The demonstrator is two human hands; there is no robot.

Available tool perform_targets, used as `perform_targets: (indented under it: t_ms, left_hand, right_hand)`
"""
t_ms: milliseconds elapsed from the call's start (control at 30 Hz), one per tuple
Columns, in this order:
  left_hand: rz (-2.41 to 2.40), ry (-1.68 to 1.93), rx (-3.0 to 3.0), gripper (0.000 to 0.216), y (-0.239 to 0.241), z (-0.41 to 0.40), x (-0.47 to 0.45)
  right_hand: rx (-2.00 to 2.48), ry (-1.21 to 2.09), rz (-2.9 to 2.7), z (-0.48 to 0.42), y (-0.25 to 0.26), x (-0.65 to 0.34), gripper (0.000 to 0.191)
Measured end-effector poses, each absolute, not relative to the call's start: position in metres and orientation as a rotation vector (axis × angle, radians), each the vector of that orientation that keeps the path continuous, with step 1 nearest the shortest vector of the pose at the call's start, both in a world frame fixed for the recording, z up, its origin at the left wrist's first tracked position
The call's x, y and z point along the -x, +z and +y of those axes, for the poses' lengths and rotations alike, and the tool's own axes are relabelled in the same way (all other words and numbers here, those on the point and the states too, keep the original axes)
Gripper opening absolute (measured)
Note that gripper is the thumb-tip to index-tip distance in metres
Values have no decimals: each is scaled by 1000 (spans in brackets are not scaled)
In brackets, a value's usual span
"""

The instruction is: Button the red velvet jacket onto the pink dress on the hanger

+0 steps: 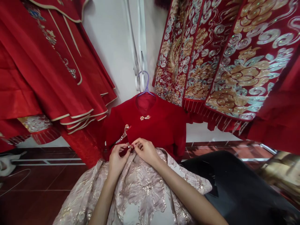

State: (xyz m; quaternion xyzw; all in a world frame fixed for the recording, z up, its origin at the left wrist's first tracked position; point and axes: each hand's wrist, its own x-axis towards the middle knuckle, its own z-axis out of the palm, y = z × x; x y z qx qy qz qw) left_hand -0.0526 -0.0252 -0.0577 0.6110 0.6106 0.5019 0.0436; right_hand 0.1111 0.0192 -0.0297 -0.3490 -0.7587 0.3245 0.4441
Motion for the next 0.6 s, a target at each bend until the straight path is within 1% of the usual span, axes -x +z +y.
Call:
perform_targets:
  t_ms: [133, 400, 600]
  left_hand:
    - [1811, 1499, -1779, 17, -60, -25, 55]
    - [1694, 1576, -1684, 16, -58, -28, 54]
    - [1742, 1551, -1673, 16, -55, -30, 51]
  right_hand:
    - [895, 810, -1883, 20, -34, -108, 16]
    - [893, 840, -1961, 21, -33, -112, 22]
    - [831, 882, -2002, 23, -33, -114, 23]
